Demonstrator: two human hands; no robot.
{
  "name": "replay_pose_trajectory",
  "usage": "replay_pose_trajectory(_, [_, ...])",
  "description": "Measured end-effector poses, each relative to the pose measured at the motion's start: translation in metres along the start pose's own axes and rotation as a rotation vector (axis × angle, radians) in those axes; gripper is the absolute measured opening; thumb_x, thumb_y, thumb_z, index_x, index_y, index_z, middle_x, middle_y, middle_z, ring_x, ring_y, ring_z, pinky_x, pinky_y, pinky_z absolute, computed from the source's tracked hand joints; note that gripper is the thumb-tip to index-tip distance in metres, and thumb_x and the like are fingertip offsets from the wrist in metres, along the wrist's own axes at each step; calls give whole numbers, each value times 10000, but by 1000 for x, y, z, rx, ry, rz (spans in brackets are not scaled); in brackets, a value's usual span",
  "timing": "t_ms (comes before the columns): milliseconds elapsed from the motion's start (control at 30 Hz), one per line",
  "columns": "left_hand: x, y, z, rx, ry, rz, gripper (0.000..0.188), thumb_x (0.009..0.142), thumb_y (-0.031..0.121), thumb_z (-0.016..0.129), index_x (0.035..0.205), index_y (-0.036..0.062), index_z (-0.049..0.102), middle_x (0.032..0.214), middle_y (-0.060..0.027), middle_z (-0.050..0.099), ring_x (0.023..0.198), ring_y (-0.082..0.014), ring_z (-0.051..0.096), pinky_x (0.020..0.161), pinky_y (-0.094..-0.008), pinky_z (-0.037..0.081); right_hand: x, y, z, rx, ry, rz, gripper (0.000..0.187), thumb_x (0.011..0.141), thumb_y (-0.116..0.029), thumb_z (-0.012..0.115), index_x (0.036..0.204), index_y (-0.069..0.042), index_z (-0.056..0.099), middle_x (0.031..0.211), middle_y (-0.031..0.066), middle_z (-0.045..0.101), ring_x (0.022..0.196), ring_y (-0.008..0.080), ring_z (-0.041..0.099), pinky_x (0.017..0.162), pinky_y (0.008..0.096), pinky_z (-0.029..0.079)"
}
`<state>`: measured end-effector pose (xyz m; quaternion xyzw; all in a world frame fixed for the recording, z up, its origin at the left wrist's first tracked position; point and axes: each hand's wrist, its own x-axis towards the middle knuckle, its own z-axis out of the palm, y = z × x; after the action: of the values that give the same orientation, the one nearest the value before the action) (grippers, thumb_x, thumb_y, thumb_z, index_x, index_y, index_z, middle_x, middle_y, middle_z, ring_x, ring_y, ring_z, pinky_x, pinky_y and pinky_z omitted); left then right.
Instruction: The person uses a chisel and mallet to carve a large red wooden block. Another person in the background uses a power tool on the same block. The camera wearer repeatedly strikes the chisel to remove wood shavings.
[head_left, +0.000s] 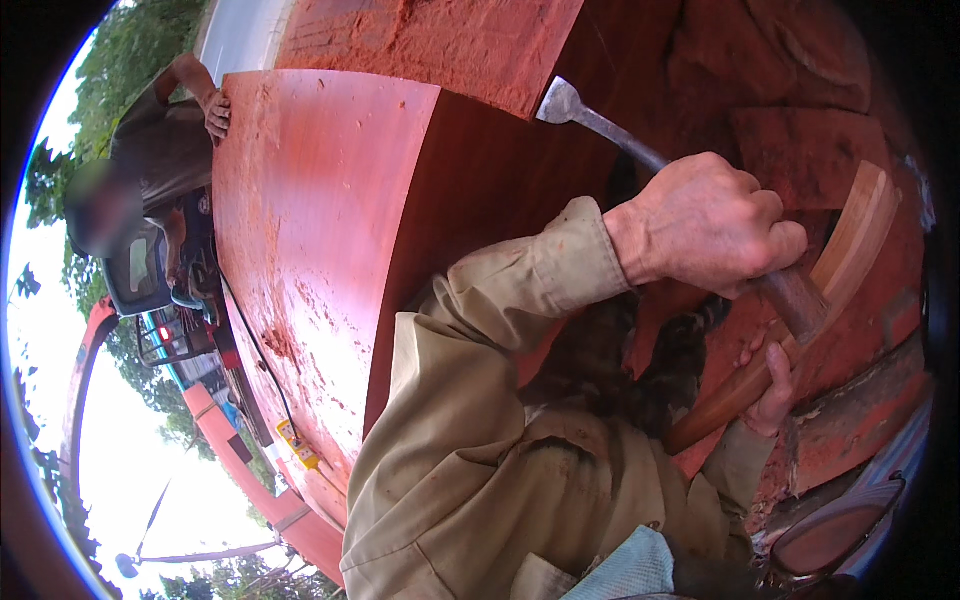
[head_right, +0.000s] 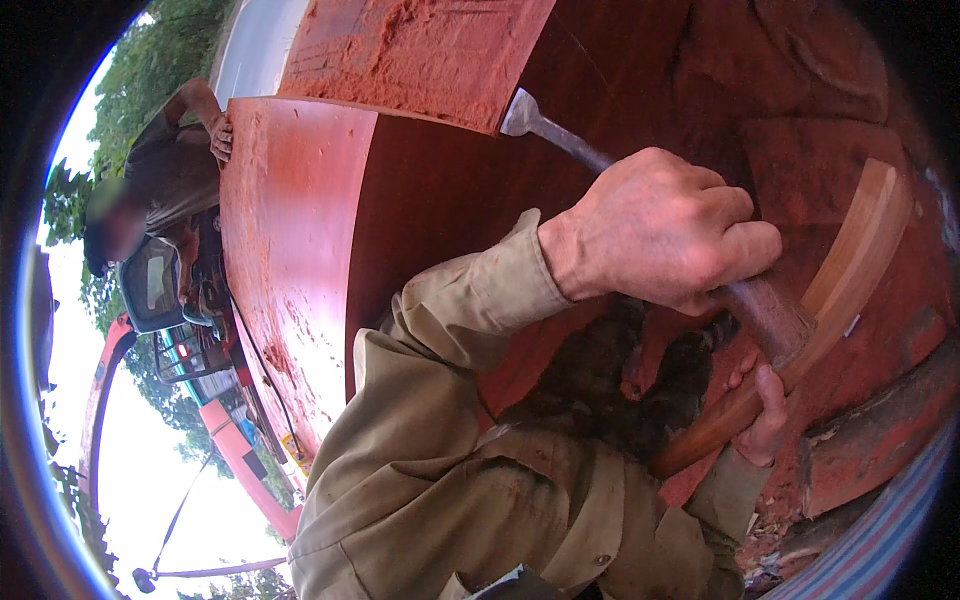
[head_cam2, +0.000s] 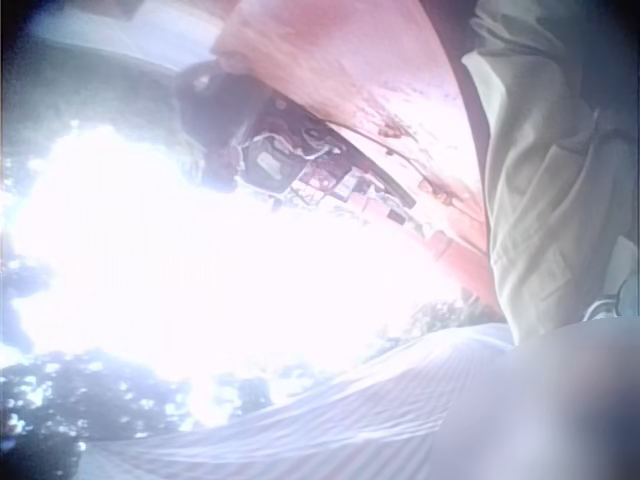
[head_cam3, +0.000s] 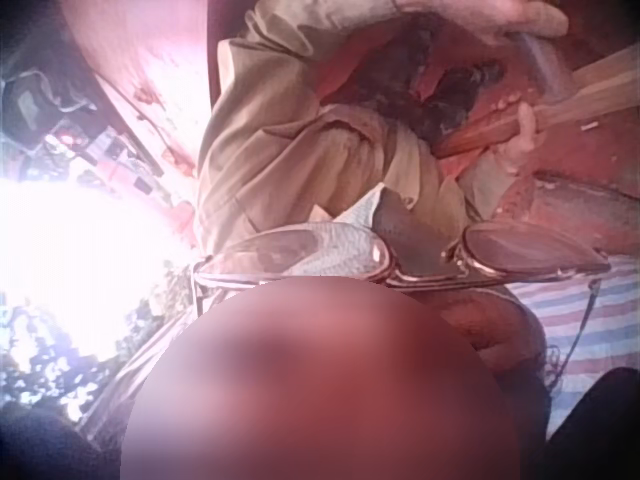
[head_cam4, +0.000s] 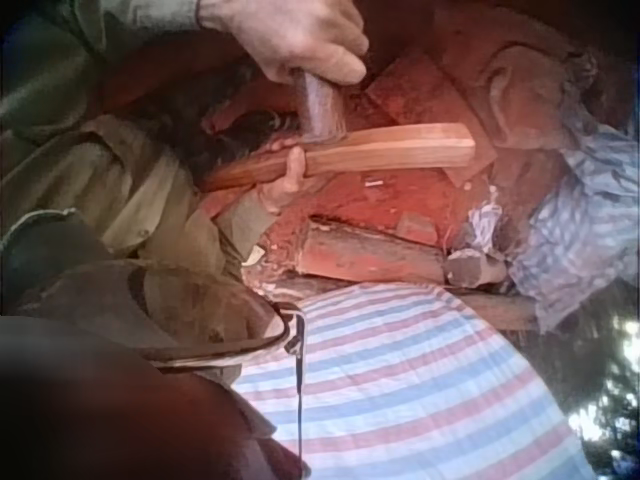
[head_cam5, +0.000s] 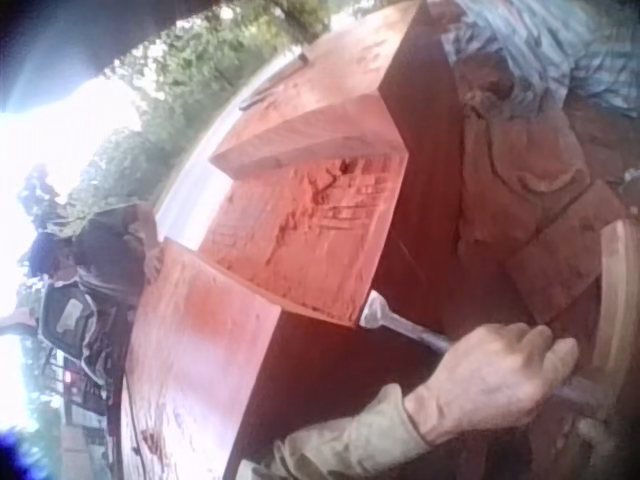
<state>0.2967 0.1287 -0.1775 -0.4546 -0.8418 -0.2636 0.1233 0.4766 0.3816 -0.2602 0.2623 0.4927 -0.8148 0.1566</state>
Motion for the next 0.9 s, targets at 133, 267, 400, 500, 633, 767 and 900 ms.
replay_pose_trajectory(133, [-3, -1, -1, -13, 27, -7, 345, 650, 295, 851, 795, 140, 579, 658, -29, 581, 603, -248, 678, 461, -411, 521, -1, 2, -2, 21, -27, -9, 469, 975, -252, 691, 1347, -24, 519, 1004, 88, 581, 825, 178, 588, 737, 358, 523])
replay_pose_trajectory(267, [-6, -3, -3, -13, 13, -5, 340, 647, 288, 849, 796, 143, 579, 653, -28, 577, 602, -246, 674, 462, -412, 520, -2, 5, -4, 30, -10, 23, 468, 981, -254, 695, 1347, -19, 521, 1006, 93, 587, 832, 182, 599, 739, 355, 531])
replay_pose_trajectory(400, [-8, -4, -3, -23, -10, -3, 339, 650, 292, 847, 802, 146, 582, 663, -28, 581, 605, -250, 673, 470, -411, 522, -3, 5, -4, 30, -11, 21, 463, 983, -251, 693, 1342, -17, 520, 1009, 96, 586, 830, 180, 599, 733, 351, 532])
replay_pose_trajectory(500, [-8, -4, -2, -26, 2, -7, 331, 656, 288, 842, 808, 149, 583, 675, -28, 587, 611, -252, 675, 477, -407, 526, -4, 3, -3, 7, -17, -4, 454, 980, -252, 691, 1331, -18, 523, 1009, 93, 583, 822, 177, 594, 726, 348, 531])
replay_pose_trajectory(633, [-9, -5, -2, -5, -6, -11, 318, 659, 276, 834, 812, 151, 585, 682, -25, 589, 619, -250, 677, 478, -408, 525, -5, 0, -2, 2, -7, -19, 440, 976, -253, 689, 1314, -23, 528, 1006, 88, 580, 818, 173, 588, 722, 345, 530])
replay_pose_trajectory(767, [-10, -6, -4, -11, -22, -16, 308, 656, 263, 830, 813, 154, 588, 681, -24, 589, 622, -249, 678, 476, -411, 522, -6, 0, -1, 22, 9, -10, 310, 973, -247, 685, 1158, -12, 600, 994, 100, 606, 833, 199, 628, 720, 376, 562])
replay_pose_trajectory(900, [-10, -5, -6, -22, -46, -27, 310, 651, 260, 832, 815, 156, 590, 682, -25, 590, 624, -253, 678, 476, -413, 522, -7, -1, -5, 43, -1, 10, 311, 973, -254, 695, 1151, -16, 604, 998, 94, 605, 848, 194, 620, 741, 379, 555])
